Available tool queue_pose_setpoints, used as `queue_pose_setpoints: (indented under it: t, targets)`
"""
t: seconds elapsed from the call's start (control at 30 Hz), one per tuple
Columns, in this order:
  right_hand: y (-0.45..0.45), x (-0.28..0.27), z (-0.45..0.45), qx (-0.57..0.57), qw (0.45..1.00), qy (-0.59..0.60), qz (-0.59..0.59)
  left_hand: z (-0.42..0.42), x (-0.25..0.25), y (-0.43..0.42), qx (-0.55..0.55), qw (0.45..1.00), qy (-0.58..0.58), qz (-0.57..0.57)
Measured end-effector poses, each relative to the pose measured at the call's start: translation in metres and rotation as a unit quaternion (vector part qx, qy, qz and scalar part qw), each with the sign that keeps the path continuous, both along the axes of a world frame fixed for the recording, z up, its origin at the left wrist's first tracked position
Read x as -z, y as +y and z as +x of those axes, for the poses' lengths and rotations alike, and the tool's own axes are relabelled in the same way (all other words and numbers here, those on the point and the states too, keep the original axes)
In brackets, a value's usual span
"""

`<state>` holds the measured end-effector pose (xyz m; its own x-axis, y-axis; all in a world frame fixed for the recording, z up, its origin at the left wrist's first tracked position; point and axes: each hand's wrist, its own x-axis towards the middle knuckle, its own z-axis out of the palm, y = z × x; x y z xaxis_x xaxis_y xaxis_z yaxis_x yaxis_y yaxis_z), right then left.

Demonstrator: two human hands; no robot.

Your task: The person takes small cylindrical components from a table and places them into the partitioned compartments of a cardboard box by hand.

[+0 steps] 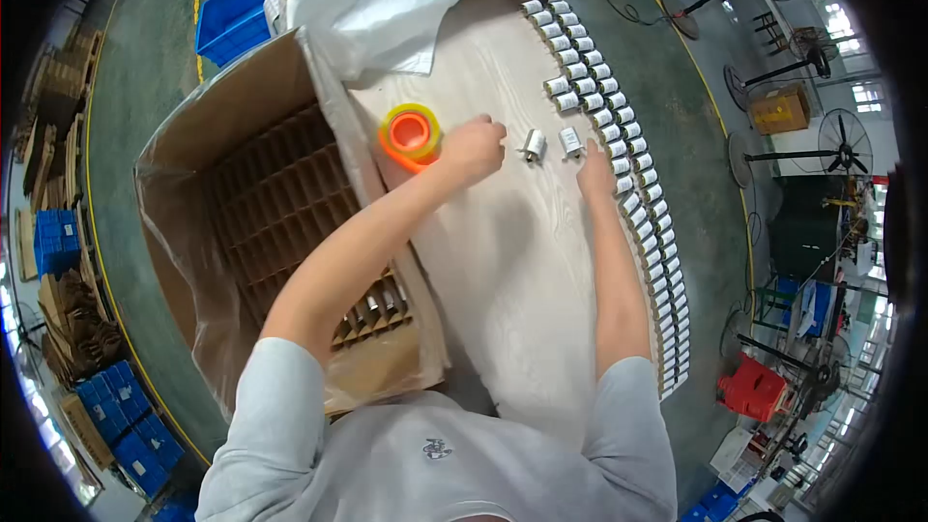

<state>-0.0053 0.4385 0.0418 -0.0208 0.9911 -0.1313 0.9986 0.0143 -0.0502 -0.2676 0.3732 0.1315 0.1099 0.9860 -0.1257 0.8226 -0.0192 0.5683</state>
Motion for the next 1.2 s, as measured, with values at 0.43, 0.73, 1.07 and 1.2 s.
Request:
queue_pose_setpoints:
  t: [0.43, 0.73, 1.07, 1.2]
  targets:
    - [0.011, 0.045, 0.038, -0.102, 0.992, 0.032, 0.061, 0.084, 0.120, 0.032, 0.007, 0.997, 0.072, -0.007]
    - [-0.027, 0.017, 0.021, -0.069, 0.945, 0.299, 0.114, -0.011, -0.055, -0.040, -0.120, 0.974, -0.090, 0.167]
    - [-0.066, -0.055, -0.041, -0.068, 0.890, 0.447, 0.057, -0.160, -0.043, -0.249, -0.311, 0.940, -0.065, 0.123]
    - [-0.091, -0.102, -0.075, -0.093, 0.873, 0.476, 0.054, -0.134, 0.025, -0.272, -0.237, 0.966, -0.084, -0.056]
